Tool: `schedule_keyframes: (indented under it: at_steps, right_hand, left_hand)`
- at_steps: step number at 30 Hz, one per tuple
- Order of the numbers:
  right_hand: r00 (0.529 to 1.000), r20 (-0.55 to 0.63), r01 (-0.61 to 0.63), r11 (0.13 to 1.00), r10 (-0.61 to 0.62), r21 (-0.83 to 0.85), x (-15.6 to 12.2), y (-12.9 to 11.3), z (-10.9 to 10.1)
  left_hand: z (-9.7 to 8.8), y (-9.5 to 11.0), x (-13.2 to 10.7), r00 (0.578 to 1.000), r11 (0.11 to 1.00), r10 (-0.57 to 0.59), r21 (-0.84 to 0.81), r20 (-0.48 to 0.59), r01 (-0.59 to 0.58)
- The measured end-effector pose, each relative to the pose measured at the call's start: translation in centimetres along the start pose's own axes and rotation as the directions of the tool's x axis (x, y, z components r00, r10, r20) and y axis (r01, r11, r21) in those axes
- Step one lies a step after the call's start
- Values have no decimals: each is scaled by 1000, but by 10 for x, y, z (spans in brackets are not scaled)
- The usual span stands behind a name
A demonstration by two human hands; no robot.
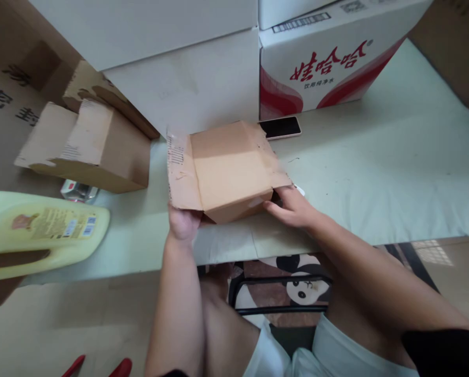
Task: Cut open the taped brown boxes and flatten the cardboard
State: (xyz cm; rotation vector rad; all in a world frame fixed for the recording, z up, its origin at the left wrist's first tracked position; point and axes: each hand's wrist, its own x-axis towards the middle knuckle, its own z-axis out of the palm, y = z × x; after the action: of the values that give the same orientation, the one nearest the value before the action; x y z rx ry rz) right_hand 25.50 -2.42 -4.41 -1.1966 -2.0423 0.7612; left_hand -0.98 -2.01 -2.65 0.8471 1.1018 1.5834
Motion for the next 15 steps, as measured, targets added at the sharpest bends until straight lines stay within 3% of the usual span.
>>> schedule_keyframes:
  at_steps: [5, 8, 10, 15]
  right_hand:
    - [968, -150, -182, 976, 199, 118, -14, -2, -1]
    - [899, -370, -180, 969, 233, 171, -19, -6, -3]
    - [857, -449, -152, 956, 254, 252, -19, -9, -6]
    - [814, -365, -197, 807, 451, 557, -14, -8, -11]
  left_hand:
    - [-13, -5, 7, 995, 999, 6, 50, -100, -1]
    - [-13, -1, 4, 998, 999, -48, 18, -41, 49]
    - [-12, 0, 2, 996, 996, -85, 9, 24, 85]
    - [-16, 1, 4, 987, 989, -68, 142, 148, 47]
